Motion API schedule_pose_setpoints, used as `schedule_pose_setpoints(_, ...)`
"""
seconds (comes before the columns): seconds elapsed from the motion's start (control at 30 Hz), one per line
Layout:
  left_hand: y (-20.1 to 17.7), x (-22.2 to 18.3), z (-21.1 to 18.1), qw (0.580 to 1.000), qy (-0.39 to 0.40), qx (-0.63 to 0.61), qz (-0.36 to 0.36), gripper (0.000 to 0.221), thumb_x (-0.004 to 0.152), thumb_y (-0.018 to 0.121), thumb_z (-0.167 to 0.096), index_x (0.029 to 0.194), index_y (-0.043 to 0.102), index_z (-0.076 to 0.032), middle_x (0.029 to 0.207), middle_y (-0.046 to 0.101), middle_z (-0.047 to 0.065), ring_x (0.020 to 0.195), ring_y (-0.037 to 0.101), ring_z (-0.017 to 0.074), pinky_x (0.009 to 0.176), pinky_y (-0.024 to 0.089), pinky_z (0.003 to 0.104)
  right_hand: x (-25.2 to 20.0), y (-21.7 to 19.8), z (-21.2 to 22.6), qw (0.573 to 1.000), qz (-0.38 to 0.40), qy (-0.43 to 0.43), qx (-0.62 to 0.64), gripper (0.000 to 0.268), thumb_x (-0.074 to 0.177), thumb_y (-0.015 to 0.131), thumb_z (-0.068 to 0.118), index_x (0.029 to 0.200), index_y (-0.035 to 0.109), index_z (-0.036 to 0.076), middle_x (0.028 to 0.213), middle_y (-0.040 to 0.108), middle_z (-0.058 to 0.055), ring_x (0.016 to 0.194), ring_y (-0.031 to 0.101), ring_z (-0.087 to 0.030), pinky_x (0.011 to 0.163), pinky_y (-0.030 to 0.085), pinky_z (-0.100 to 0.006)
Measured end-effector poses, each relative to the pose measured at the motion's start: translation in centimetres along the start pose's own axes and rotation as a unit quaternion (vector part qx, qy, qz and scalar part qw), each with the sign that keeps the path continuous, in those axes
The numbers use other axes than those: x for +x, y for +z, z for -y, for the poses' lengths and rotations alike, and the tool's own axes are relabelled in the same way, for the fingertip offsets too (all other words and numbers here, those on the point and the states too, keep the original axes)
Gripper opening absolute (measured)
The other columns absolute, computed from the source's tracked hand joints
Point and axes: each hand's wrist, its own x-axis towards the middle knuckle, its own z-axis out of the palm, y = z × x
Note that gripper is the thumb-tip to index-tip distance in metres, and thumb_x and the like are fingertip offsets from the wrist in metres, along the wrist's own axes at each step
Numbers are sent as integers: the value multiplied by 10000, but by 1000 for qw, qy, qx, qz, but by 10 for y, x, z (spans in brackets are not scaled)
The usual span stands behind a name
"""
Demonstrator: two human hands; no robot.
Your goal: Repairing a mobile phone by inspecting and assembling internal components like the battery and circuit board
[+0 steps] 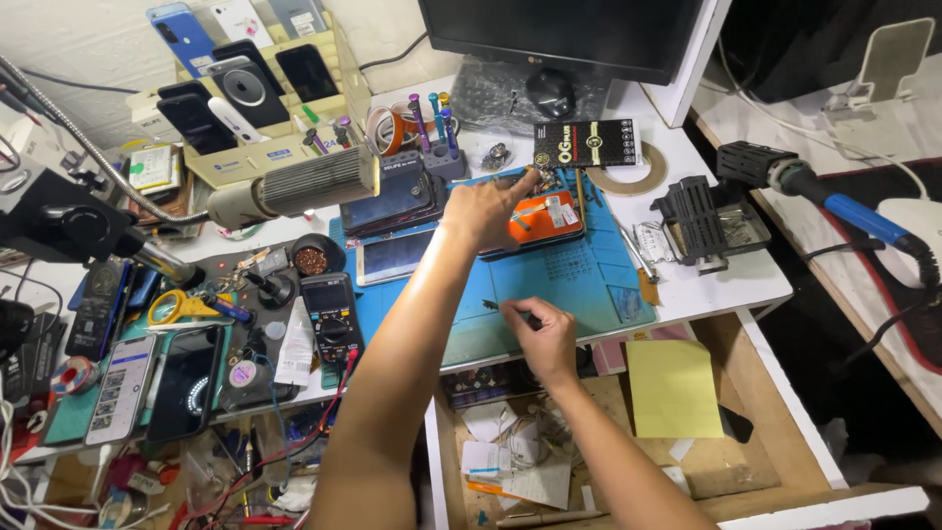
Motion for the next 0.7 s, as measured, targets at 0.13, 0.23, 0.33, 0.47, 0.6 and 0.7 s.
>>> schedule_pose_setpoints(0.13, -5, -52, 0, 974, -9, -93, -205, 757, 831, 841, -280, 1501, 494, -212, 1127, 744, 123, 965, 749, 367, 721, 636, 555, 4, -1, 14, 997, 4, 75, 21, 31, 867, 792, 194, 862, 822, 187, 651, 731, -40, 608, 554, -38, 590, 515, -307)
schedule_pose_setpoints(0.23, 25, -110, -14, 823, -34, -354, -442, 298, 965, 663, -95, 1255, 691, -159, 776, 709, 77, 704, 709, 285, 573, 584, 381, 2, 1, 13, 990, -2, 112, 81, 82, 918, 776, 219, 884, 812, 154, 659, 727, -13, 607, 511, -40, 571, 473, -250)
schedule_pose_setpoints(0.33, 64, -154, -37, 753, -154, -500, -399, 238, 1011, 593, -137, 1175, 750, -63, 869, 750, 167, 660, 711, 247, 496, 589, 324, -3, 10, 8, 983, 19, 107, 149, 92, 944, 750, 170, 901, 799, 105, 661, 728, -38, 542, 504, -44, 543, 463, -226)
schedule_pose_setpoints(0.47, 102, -173, -49, 708, -156, -551, -414, 222, 997, 656, -141, 1180, 774, -101, 822, 728, 121, 655, 707, 216, 541, 614, 318, -7, 15, -2, 969, 32, 118, 215, 87, 929, 766, 137, 930, 778, 52, 643, 700, -77, 434, 430, -6, 403, 376, -164)
schedule_pose_setpoints(0.6, 114, -172, -53, 668, -146, -614, -395, 237, 969, 698, -104, 1193, 771, -73, 898, 733, 129, 648, 704, 170, 507, 636, 289, -7, 13, -6, 954, 20, 145, 261, 113, 944, 764, 137, 950, 758, 24, 641, 668, -102, 432, 394, 4, 395, 348, -144)
schedule_pose_setpoints(0.7, 118, -175, -54, 667, -141, -620, -387, 234, 956, 706, -88, 1178, 781, -81, 895, 747, 126, 619, 721, 173, 481, 640, 294, -9, 18, 3, 953, 30, 155, 259, 92, 906, 782, 94, 927, 765, 6, 618, 662, -113, 438, 390, -2, 385, 345, -149)
